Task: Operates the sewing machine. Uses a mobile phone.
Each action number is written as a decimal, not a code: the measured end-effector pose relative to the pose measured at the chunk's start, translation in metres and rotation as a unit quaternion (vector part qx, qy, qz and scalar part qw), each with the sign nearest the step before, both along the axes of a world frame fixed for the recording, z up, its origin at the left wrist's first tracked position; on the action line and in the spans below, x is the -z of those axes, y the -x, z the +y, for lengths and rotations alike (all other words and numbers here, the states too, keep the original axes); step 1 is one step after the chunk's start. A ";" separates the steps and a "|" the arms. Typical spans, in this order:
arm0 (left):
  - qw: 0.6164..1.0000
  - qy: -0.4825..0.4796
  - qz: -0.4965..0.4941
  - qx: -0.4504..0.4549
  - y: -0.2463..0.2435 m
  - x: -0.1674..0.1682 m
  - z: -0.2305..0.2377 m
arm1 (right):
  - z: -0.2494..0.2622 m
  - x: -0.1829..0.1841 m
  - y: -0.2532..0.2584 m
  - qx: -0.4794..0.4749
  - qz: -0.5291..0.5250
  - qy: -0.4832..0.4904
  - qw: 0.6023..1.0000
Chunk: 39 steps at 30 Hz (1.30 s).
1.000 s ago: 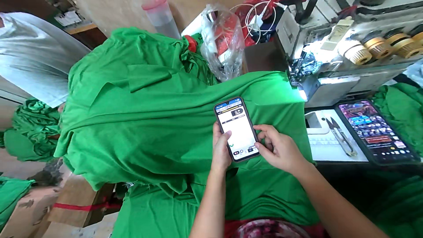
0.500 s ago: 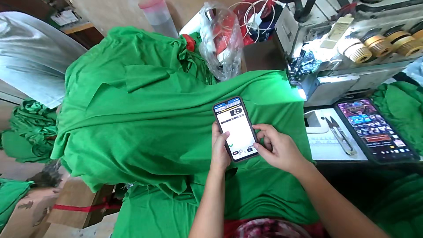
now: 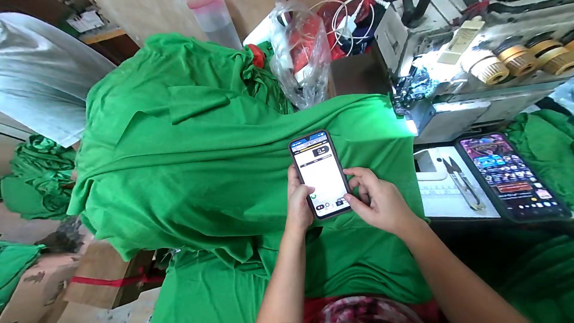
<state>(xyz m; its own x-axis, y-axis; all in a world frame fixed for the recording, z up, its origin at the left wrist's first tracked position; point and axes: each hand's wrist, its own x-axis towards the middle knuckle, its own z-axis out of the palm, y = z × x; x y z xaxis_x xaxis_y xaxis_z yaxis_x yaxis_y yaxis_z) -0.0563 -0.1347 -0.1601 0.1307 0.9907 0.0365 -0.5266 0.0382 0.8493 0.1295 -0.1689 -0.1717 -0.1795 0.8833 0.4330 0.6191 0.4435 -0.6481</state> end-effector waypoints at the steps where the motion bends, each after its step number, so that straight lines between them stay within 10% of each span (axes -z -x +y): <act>1: 1.000 0.001 0.000 -0.002 0.000 0.000 0.000 | 0.000 0.000 0.000 0.000 0.000 0.001 1.000; 39: 0.999 0.022 0.032 -0.010 -0.001 -0.001 -0.001 | 0.001 -0.005 -0.005 -0.039 -0.035 0.040 0.998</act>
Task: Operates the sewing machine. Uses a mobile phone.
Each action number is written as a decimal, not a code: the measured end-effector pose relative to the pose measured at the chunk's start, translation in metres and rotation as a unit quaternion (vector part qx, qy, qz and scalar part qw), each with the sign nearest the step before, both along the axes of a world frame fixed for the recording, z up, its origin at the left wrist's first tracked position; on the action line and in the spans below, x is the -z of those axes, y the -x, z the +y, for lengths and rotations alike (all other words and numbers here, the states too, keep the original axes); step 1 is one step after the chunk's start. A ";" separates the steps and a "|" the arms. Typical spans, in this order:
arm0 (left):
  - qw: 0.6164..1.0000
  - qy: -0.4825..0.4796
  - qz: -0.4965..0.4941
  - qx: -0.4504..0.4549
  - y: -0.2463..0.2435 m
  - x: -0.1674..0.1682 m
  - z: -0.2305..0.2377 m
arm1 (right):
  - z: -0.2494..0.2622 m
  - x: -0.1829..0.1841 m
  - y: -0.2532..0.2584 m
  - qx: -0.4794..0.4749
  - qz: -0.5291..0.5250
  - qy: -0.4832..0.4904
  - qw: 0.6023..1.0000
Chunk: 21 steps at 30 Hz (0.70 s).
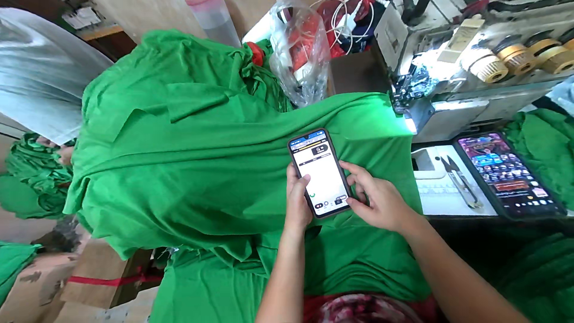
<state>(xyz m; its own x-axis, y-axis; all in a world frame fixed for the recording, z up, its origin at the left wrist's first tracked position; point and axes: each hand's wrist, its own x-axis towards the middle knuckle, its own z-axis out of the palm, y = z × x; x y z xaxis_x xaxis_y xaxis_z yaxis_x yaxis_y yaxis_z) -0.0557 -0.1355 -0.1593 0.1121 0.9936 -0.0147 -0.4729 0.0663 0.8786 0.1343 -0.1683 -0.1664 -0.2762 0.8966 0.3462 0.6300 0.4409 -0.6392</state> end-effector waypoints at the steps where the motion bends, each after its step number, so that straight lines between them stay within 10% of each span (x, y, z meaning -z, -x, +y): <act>1: 1.000 0.001 -0.001 0.000 0.000 0.000 0.000 | 0.000 -0.001 0.000 -0.002 -0.005 0.003 1.000; 21: 1.000 -0.010 0.005 -0.004 0.001 0.002 0.000 | 0.000 -0.001 0.002 0.007 -0.026 0.001 1.000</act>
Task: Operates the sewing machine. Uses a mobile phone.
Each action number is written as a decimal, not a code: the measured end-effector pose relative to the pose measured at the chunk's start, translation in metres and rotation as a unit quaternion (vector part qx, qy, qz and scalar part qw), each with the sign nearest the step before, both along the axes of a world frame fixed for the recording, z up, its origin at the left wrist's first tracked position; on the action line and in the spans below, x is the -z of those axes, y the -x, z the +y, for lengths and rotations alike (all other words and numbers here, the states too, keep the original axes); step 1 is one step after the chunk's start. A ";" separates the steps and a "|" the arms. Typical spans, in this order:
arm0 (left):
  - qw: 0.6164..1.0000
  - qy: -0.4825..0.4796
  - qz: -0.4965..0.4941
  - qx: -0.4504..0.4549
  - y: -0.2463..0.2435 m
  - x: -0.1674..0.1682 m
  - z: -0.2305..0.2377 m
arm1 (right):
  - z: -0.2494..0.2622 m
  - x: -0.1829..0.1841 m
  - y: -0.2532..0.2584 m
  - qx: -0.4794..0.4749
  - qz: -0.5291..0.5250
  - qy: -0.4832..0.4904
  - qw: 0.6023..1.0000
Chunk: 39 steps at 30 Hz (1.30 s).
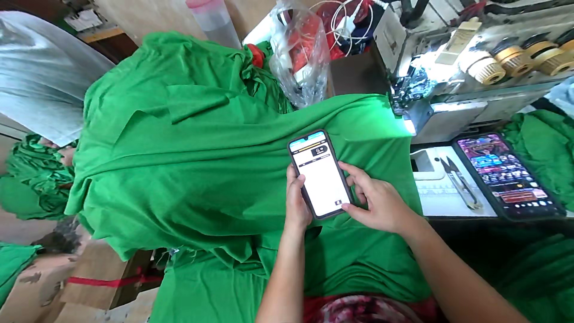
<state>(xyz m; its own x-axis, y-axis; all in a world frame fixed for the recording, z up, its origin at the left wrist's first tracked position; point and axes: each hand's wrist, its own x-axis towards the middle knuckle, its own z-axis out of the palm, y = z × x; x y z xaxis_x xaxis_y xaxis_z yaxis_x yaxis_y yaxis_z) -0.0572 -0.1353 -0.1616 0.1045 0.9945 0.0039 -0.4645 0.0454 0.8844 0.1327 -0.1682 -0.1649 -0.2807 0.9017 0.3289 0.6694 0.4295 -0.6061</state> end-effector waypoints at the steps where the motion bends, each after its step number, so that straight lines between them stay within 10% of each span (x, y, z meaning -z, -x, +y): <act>1: 1.000 -0.002 0.001 0.000 0.000 0.001 0.000 | 0.000 0.000 0.000 0.000 0.000 -0.001 1.000; 39: 1.000 -0.008 -0.010 0.008 -0.001 -0.002 0.000 | 0.001 0.002 0.000 -0.001 0.005 -0.006 1.000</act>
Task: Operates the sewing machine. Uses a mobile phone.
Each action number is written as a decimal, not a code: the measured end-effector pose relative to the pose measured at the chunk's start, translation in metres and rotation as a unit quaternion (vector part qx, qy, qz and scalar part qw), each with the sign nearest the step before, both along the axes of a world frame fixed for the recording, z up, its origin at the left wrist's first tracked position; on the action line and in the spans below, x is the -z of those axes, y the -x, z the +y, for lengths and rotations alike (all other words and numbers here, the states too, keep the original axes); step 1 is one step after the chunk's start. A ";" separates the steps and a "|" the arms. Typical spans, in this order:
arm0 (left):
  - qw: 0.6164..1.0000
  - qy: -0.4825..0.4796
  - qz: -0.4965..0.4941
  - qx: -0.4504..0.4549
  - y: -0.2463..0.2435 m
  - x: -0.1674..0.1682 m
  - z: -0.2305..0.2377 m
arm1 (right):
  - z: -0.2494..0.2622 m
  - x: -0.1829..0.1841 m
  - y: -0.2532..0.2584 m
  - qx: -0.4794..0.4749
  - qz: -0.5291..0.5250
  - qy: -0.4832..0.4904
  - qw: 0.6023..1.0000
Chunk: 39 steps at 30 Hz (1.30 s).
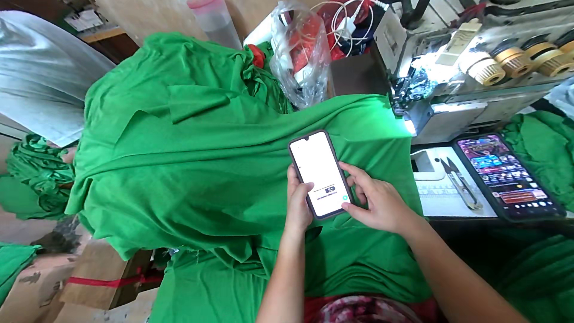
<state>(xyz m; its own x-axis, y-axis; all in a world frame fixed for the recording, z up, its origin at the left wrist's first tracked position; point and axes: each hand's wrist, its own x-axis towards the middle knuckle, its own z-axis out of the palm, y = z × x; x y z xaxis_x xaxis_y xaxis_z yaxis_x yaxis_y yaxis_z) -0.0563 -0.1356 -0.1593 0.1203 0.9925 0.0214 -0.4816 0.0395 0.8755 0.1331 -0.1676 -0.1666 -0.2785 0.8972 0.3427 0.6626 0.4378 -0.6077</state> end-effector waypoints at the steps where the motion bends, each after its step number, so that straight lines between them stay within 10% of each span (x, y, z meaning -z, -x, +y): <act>1: 1.000 0.002 0.002 -0.002 0.000 0.000 0.000 | 0.000 0.000 0.000 -0.002 0.001 0.000 1.000; 39: 1.000 0.009 0.021 -0.014 -0.001 -0.004 -0.001 | 0.000 -0.001 0.000 0.003 -0.003 0.009 1.000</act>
